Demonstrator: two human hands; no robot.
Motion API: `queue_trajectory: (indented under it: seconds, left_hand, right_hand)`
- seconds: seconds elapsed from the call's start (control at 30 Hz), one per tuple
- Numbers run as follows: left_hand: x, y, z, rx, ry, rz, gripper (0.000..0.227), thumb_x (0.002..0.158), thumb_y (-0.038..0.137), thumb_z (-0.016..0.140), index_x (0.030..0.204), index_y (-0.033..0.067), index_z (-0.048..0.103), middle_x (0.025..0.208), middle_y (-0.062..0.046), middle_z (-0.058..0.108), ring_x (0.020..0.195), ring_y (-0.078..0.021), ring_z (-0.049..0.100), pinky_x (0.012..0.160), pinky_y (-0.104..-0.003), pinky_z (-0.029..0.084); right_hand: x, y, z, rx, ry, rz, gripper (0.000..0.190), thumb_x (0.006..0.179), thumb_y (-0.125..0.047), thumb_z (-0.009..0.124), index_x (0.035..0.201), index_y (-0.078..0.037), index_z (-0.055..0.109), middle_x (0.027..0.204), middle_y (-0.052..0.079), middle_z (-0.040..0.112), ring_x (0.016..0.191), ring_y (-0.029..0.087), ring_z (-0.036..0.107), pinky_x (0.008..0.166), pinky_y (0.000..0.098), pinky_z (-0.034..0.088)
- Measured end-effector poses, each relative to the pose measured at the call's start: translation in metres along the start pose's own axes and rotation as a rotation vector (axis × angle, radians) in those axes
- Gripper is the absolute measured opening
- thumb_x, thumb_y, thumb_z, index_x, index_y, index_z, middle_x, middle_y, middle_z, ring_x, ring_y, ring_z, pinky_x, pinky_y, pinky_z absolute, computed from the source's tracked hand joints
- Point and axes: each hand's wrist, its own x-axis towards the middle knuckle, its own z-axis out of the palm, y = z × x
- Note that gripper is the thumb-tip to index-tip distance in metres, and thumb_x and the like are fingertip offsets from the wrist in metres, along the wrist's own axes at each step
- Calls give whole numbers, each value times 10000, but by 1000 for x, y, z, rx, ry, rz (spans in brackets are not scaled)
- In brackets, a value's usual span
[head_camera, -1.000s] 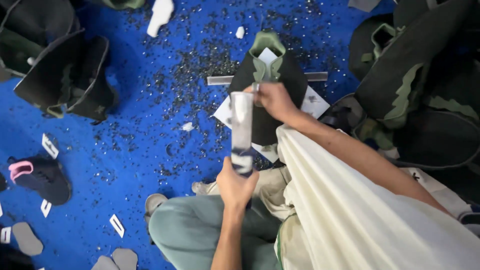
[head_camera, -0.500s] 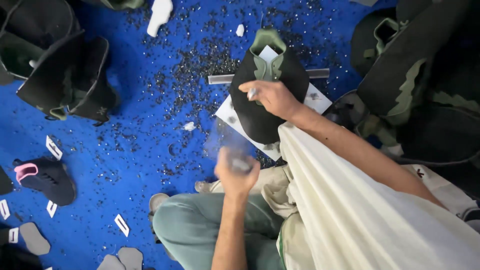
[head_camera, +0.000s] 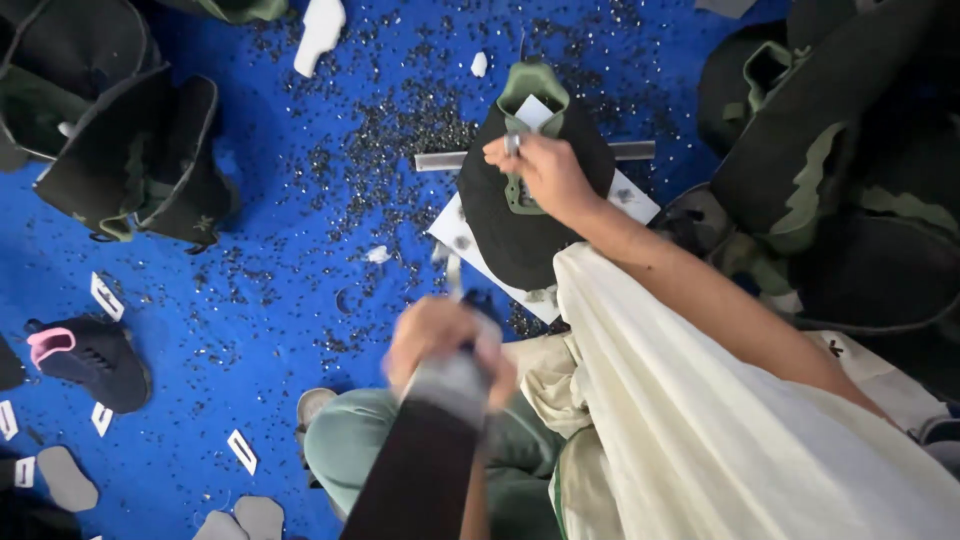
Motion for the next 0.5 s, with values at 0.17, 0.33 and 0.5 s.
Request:
queue_trajectory:
  seconds: [0.17,0.33,0.5]
  left_hand:
    - [-50,-76,22,614,-153,-609,483,614,136,846,1030,21,629,803,-116,697,724,-318,712,658,-373,536]
    - [-8,10,8,466,15,-613,344,702,176,824,943,48,614,774,-65,706,663,-260,683,676,-359,593]
    - [40,60,1,336,-19,-51,328,659,145,766,833,144,488,726,-32,591,639,-223,587,652,-347,471]
  right_hand:
    - [3,19,-6,-109,5,63,211,1027,-80,614,1146,50,728,1062,169,761,961,252,735,848,341,594]
    - [39,10,-20,615,167,436,217,1075,-169,532,1073,21,637,1079,149,753,958,209,773,878,323,659]
    - [32,39,-9,391,103,326,102,1039,-37,593,1025,57,630,1108,176,762,974,232,766,852,324,636]
